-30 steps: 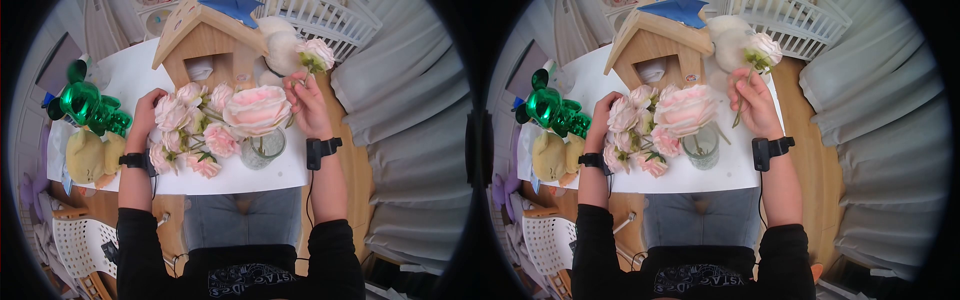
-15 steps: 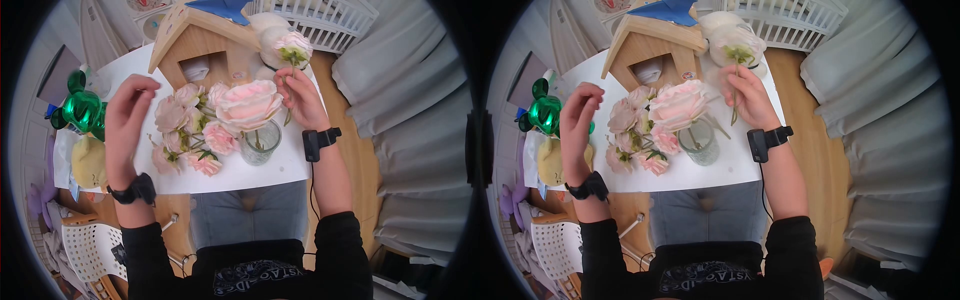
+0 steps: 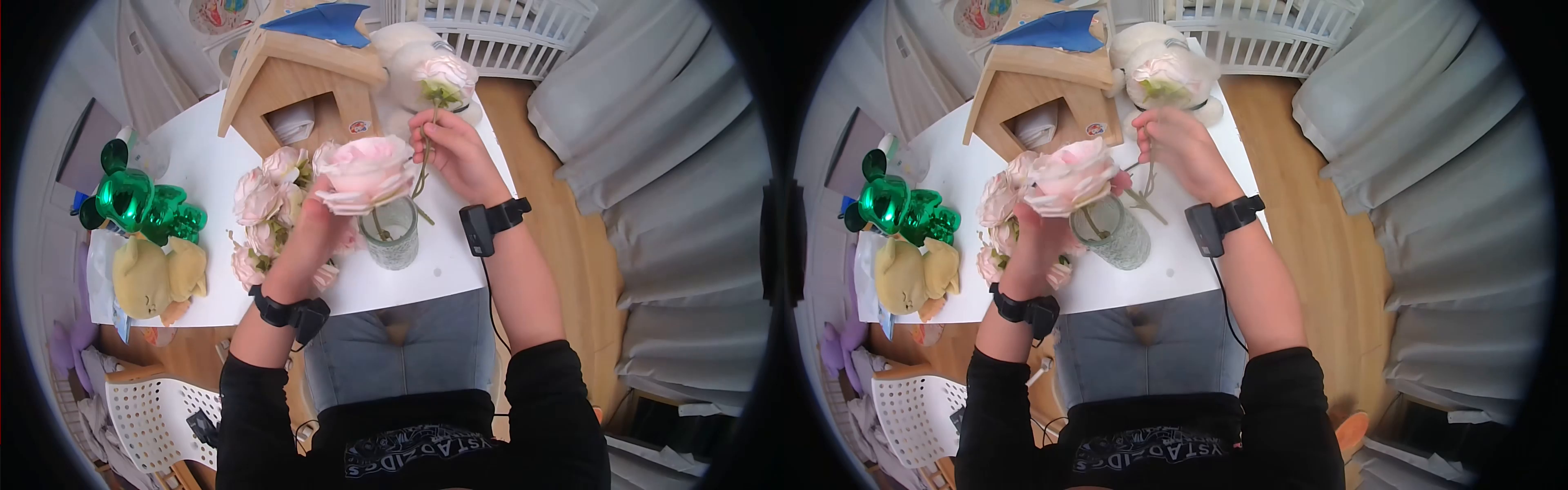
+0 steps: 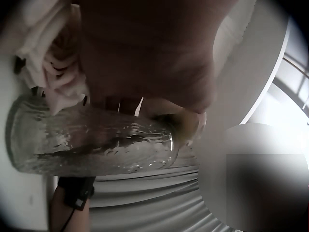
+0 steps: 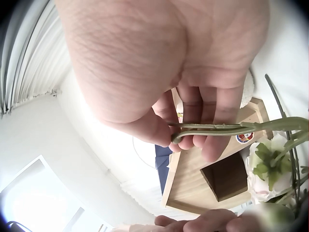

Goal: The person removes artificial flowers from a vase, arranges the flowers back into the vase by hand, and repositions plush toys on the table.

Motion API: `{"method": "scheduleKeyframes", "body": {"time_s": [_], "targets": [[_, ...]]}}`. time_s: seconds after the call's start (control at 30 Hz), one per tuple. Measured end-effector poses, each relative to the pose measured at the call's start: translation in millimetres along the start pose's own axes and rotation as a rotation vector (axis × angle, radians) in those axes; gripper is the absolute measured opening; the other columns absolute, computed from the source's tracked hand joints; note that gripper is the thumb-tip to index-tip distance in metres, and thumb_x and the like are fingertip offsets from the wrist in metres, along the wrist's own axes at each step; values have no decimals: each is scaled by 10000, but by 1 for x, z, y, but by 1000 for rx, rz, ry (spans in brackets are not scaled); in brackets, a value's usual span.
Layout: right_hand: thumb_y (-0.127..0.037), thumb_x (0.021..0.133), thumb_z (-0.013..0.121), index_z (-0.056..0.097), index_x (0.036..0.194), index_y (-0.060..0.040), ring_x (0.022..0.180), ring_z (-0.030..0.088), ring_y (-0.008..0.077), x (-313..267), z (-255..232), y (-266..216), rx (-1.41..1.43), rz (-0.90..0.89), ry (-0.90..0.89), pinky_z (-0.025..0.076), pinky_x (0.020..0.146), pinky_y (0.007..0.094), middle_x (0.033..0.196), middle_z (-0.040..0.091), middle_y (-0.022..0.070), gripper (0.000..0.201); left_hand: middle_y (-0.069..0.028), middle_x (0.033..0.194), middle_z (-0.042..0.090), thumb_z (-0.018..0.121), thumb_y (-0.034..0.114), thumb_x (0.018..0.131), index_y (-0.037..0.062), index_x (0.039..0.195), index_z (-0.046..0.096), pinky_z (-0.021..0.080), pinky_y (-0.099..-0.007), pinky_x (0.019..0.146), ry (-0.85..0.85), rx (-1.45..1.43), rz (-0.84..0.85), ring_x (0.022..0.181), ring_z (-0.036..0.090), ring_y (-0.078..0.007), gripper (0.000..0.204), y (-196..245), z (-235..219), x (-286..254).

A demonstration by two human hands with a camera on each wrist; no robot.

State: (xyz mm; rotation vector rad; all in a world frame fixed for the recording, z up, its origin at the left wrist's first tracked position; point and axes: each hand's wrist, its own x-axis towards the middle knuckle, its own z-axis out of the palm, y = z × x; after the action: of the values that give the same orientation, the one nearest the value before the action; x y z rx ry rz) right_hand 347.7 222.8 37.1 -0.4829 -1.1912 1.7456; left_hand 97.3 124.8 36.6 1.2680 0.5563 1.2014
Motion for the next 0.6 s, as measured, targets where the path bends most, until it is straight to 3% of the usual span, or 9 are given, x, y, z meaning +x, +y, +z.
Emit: {"method": "scheduleKeyframes", "body": {"time_s": [0.07,0.17,0.33,0.37,0.4,0.47,0.5,0.53,0.6], "targets": [[-191,1095,622,671,1243,-22,969,608,126,-1,2,-2,-21,-10,1,520,897,311,1064,639,21,230,-157,1568,566,617,810,956,16,1629,383,479,-454,1183,-56,-175,-2,1367,622,-287,1067,1,8,1],[-192,1090,626,684,1225,-25,959,600,113,-2,4,0,-71,-11,14,505,886,292,1054,645,10,223,-138,1506,617,594,693,1039,31,1590,446,537,-388,1101,109,-95,-87,1301,656,-236,874,5,16,-3],[-209,1085,642,712,1225,-34,925,569,84,-2,7,0,-249,-34,82,457,810,241,1044,656,-9,234,-84,1348,704,574,497,1107,60,1492,561,577,-283,995,21,-314,-87,1221,690,-171,582,-32,-6,0],[-217,1085,646,716,1241,-37,916,558,77,-2,10,-1,-255,-36,96,438,786,226,1043,656,-12,248,-87,1382,700,574,401,1128,73,1485,574,583,-307,1016,-300,-520,-191,1223,700,-185,485,-34,-24,15],[-224,1085,650,720,1257,-40,906,546,70,-2,11,-2,-260,-38,112,419,762,210,1042,656,-16,261,-87,1382,700,574,401,1128,73,1485,574,583,-307,1016,-292,-519,-188,1223,700,-185,485,-41,-27,8],[-203,1101,624,707,1311,-24,919,574,74,-3,10,-5,-253,-41,90,434,751,203,1029,654,-9,288,-98,1413,697,635,360,1107,74,1476,586,584,-326,1027,-48,-319,-115,1245,698,-192,470,-28,-11,0],[-194,1111,611,693,1337,-11,930,592,82,-2,9,-6,-279,-105,122,449,755,210,1041,652,-4,303,-93,1462,676,857,402,946,70,1510,565,558,-372,1086,25,-305,-224,1323,660,-206,717,-24,-14,-2],[-186,1121,599,679,1363,3,940,611,90,-3,6,-9,-309,-172,156,464,760,217,1054,651,1,318,-93,1462,676,857,402,946,70,1510,565,558,-372,1086,22,-305,-219,1323,660,-206,717,-28,-24,-5],[-177,1130,598,652,1400,32,927,663,134,-4,0,-29,-251,-308,160,521,782,265,1088,677,26,345,-101,1619,533,920,444,880,27,1658,390,403,-412,1240,-243,-242,-189,1494,504,-238,1030,-44,-46,-11]]}}
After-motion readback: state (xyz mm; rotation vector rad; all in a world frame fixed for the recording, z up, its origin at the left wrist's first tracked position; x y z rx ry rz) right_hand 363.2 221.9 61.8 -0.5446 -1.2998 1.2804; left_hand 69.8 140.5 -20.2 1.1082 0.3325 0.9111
